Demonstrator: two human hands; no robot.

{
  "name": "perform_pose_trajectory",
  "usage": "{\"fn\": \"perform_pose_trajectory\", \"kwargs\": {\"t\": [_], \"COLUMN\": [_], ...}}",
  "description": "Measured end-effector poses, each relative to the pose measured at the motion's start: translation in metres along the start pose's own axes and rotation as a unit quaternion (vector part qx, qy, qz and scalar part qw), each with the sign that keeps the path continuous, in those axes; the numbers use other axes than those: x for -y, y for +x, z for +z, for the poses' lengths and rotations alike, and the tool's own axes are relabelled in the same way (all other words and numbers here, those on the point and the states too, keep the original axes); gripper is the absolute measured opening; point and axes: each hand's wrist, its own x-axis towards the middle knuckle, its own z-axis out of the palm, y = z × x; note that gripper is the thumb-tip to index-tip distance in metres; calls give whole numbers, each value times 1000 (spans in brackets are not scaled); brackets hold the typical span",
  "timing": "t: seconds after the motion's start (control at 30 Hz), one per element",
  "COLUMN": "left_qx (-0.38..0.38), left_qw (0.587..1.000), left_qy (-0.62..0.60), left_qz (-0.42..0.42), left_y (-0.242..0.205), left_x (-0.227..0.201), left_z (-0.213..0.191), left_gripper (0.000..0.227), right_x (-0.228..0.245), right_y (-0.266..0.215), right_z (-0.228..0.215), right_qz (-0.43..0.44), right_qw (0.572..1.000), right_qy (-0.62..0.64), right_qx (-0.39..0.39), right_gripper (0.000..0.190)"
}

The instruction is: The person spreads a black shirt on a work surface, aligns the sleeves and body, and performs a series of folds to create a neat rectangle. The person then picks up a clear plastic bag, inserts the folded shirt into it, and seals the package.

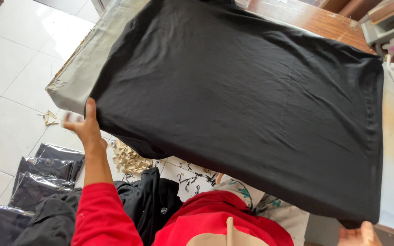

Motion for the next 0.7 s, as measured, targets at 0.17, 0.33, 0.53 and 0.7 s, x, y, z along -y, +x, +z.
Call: {"fn": "perform_pose_trajectory", "kwargs": {"t": [0.17,0.33,0.53,0.7], "left_qx": [254,307,328,236], "left_qw": [962,927,877,576], "left_qy": [-31,183,272,648], "left_qz": [-98,-114,-223,439], "left_y": [-16,-30,-43,-3], "left_x": [35,46,80,142], "left_z": [-46,-100,-163,-233], "left_gripper": [63,57,49,91], "right_x": [-32,-54,-18,-60], "right_y": [13,19,-49,5], "right_z": [-21,-25,-14,-36], "right_qz": [-76,-64,-115,-217], "right_qw": [859,818,919,961], "right_qy": [230,300,58,64], "right_qx": [451,487,372,159], "right_gripper": [57,85,63,43]}}
